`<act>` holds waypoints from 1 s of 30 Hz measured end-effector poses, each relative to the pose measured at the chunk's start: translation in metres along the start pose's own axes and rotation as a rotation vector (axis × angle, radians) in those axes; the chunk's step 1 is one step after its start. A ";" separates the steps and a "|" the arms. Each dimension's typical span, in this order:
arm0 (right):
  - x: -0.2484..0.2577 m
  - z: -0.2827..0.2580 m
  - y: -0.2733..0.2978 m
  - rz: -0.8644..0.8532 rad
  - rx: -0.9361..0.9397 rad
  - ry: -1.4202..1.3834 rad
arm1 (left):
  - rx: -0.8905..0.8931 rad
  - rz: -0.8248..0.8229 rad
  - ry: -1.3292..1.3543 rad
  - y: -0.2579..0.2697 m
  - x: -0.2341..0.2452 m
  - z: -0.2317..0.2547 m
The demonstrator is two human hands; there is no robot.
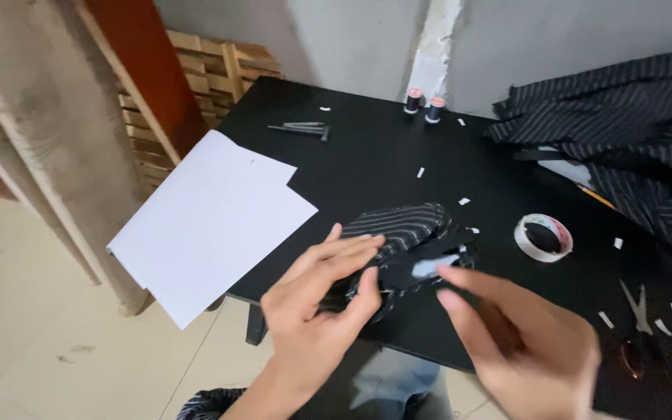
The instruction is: Trimming and finishing a small striped fabric pouch on a workbench
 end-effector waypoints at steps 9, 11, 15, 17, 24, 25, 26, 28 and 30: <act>-0.064 0.075 -0.001 -0.499 -0.568 -0.188 | 0.145 0.026 0.115 0.031 -0.042 -0.033; -0.072 0.080 0.000 -0.466 -0.621 -0.369 | 0.189 0.025 0.093 0.033 -0.044 -0.040; -0.081 0.094 0.001 -0.435 -0.579 -0.422 | 0.267 -0.037 0.111 0.039 -0.048 -0.053; -0.075 0.100 0.000 -0.352 -0.659 -0.385 | 0.366 -0.090 0.215 0.042 -0.054 -0.060; -0.072 0.104 -0.002 -0.396 -0.636 -0.387 | 0.435 -0.124 0.305 0.046 -0.058 -0.062; -0.073 0.107 -0.003 -0.407 -0.611 -0.362 | 0.456 -0.111 0.316 0.048 -0.058 -0.065; -0.076 0.109 -0.004 -0.416 -0.582 -0.341 | 0.471 -0.097 0.327 0.048 -0.057 -0.067; -0.072 0.100 -0.008 -0.429 -0.554 -0.316 | 0.499 -0.092 0.279 0.046 -0.054 -0.066; -0.072 0.096 -0.010 -0.440 -0.528 -0.294 | 0.527 -0.090 0.230 0.044 -0.050 -0.067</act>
Point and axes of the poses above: each hand's wrist, its own y-axis away from the middle knuckle, its own x-axis out of the back of the hand, z = x × y, the point moved 9 cm from there along -y, towards the middle knuckle, and after that the axes turned 3 degrees about -x, right-handed, at the moved point
